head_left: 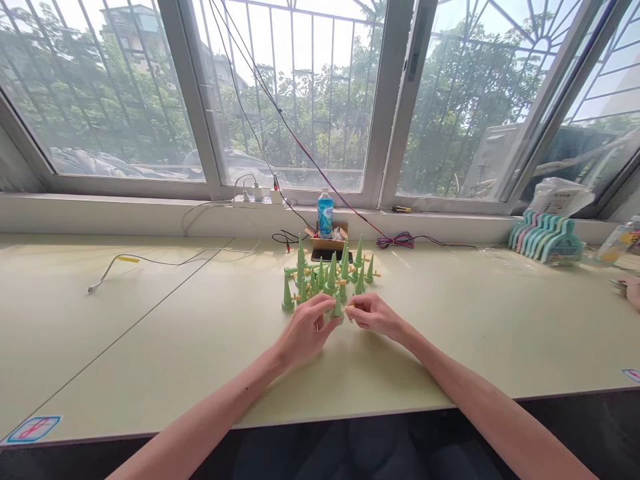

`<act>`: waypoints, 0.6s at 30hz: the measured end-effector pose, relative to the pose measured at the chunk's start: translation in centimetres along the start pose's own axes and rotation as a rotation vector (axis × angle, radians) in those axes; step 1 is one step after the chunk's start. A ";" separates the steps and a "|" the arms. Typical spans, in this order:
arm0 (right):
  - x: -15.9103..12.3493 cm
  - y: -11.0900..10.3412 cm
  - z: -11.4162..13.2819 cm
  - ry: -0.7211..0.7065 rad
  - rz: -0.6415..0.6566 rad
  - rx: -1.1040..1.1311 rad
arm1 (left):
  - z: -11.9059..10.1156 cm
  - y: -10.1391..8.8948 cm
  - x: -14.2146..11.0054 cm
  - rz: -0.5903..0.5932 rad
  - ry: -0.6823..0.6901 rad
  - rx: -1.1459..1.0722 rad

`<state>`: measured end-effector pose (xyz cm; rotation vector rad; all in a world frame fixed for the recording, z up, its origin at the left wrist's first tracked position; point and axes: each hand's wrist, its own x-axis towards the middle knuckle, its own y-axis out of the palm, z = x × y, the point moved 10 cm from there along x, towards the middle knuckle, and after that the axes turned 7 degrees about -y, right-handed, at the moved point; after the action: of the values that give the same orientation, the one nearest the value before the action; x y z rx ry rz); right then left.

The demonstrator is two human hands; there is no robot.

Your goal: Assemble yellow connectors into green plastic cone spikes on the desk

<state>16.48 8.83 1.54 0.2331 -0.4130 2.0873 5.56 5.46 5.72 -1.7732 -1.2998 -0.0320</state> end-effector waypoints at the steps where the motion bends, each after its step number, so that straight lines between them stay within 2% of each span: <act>1: 0.0 0.0 0.0 0.005 0.000 0.005 | -0.1 0.0 -0.1 -0.003 0.015 0.008; 7: 0.1 0.0 -0.1 0.011 -0.019 0.044 | 0.2 -0.1 -0.4 -0.040 0.051 0.082; 15: 0.4 -0.6 0.8 -0.031 -0.112 0.075 | 0.9 -1.6 -0.1 -0.179 -0.085 0.033; 18: 0.4 -0.8 1.0 -0.055 -0.136 0.093 | 1.2 -1.5 0.1 -0.159 -0.126 0.013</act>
<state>16.98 9.16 2.81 0.3645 -0.3238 1.9720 3.89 6.38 6.01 -1.6803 -1.5263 -0.0005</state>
